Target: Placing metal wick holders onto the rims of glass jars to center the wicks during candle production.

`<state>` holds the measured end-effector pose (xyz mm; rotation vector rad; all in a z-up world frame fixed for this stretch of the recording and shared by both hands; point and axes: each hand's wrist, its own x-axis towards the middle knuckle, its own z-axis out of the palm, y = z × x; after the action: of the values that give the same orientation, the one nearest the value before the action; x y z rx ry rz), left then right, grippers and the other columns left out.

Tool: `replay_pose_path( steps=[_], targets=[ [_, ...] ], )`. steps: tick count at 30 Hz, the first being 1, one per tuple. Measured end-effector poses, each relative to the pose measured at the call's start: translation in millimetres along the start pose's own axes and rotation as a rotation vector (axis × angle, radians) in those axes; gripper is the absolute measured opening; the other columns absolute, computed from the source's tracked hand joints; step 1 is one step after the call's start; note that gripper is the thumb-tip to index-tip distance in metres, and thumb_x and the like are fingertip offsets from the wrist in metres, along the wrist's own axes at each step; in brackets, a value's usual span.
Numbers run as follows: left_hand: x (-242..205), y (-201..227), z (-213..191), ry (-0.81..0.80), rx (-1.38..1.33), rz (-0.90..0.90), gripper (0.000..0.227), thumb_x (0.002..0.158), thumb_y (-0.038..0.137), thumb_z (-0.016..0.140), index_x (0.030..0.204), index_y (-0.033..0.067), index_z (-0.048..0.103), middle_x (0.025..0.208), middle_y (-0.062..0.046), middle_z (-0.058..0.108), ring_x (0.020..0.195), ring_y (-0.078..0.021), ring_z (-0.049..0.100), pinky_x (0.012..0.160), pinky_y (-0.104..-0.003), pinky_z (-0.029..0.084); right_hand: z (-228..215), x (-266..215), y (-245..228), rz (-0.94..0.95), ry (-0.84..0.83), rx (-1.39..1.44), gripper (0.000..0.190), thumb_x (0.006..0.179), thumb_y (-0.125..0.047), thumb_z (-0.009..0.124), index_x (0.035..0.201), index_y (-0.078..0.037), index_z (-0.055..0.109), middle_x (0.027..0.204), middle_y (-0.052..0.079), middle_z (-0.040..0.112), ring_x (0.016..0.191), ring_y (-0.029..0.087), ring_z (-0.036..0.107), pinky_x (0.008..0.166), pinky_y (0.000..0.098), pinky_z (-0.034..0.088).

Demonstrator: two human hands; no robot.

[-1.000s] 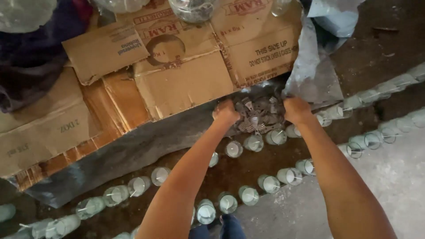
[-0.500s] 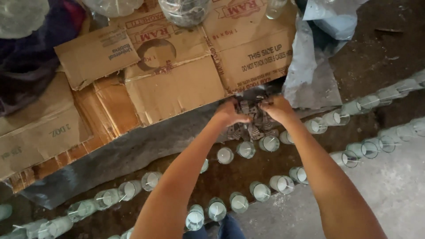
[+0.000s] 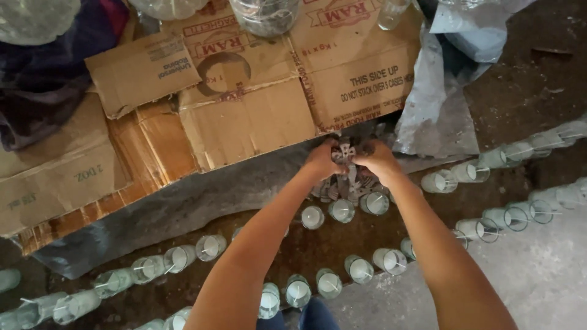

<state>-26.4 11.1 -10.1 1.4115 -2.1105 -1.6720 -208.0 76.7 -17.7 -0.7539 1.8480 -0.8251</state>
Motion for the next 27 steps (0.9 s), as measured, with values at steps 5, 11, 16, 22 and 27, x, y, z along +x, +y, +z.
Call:
replay_pose_path(
  steps=[5,11,16,22,27],
  targets=[
    [28,-9,10,0.042,0.076,0.128,0.072,0.074,0.033,0.09,0.137,0.0098,0.061,0.139,-0.018,0.062,0.134,-0.0393,0.056,0.113,-0.049,0.046,-5,-37,-31,-0.036,-0.137,0.056,0.074,0.079,-0.036,0.086,0.139,-0.004,0.056,0.128,0.015,0.063,0.109,0.027,0.061,0.072,0.0407,0.058],
    [47,-3,31,0.222,0.074,0.362,0.057,0.073,0.036,0.087,0.123,0.0138,0.07,0.12,-0.014,0.073,0.118,-0.0407,0.066,0.104,-0.05,0.053,-27,16,42,-0.254,-0.075,0.25,0.076,0.075,-0.019,0.092,0.139,-0.004,0.055,0.115,0.012,0.063,0.094,0.023,0.064,0.059,0.0374,0.057],
    [50,14,42,0.295,0.023,0.467,0.052,0.072,0.031,0.086,0.119,0.0134,0.069,0.114,-0.017,0.074,0.115,-0.0444,0.066,0.102,-0.053,0.054,-48,-7,17,-0.382,-0.081,0.366,0.061,0.075,-0.012,0.089,0.128,-0.01,0.06,0.108,0.003,0.063,0.093,0.017,0.063,0.067,0.0335,0.056],
    [31,54,37,0.094,-0.249,0.23,0.067,0.065,0.043,0.08,0.122,0.0091,0.071,0.122,-0.007,0.074,0.108,-0.023,0.07,0.089,-0.037,0.055,-77,-55,-43,-0.128,0.182,-0.235,0.047,0.086,-0.022,0.078,0.128,-0.007,0.063,0.111,0.015,0.07,0.094,0.033,0.067,0.082,0.0484,0.047],
    [-6,78,28,0.07,-0.455,0.322,0.076,0.061,0.038,0.078,0.127,0.0016,0.071,0.124,-0.013,0.075,0.109,-0.0236,0.072,0.089,-0.035,0.055,-105,-67,-56,-0.365,0.257,-0.606,0.049,0.087,-0.04,0.084,0.124,-0.01,0.076,0.094,0.012,0.072,0.08,0.029,0.064,0.068,0.045,0.046]
  ],
)
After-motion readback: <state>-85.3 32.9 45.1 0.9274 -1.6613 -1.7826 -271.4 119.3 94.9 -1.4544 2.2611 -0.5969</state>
